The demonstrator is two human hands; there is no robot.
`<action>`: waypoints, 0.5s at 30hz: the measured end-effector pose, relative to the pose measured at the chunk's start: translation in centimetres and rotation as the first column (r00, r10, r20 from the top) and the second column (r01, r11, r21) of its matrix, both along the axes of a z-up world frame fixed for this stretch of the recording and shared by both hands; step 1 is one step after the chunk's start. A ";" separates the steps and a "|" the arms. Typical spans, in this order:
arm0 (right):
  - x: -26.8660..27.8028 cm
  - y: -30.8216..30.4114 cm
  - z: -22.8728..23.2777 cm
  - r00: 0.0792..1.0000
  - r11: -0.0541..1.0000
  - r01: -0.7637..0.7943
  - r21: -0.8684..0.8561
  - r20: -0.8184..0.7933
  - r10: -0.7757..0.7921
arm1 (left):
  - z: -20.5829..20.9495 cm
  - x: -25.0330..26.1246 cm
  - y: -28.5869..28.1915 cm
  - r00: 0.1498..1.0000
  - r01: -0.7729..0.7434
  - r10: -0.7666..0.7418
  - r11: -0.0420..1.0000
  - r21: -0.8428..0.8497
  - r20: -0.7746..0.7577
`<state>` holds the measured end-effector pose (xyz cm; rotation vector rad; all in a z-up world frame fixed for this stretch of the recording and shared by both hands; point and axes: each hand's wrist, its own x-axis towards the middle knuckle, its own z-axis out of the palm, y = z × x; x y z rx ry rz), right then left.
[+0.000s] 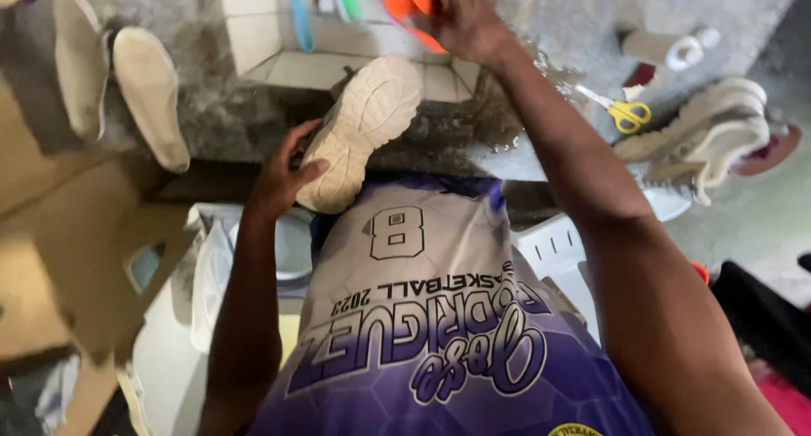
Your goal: The person cleans a white sneaker by hand using a small orange brush and a red cloth. They scrub the sole and upper parts of the shoe, then wipe the surface with the cloth.
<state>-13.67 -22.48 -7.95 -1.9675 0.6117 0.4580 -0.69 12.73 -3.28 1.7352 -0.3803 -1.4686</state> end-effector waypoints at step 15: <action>1.5 3.0 3.4 0.894 0.954 0.050 0.296 0.412 -0.175 | -1.7 -1.6 1.7 0.992 -0.019 0.028 0.997 -0.072 0.121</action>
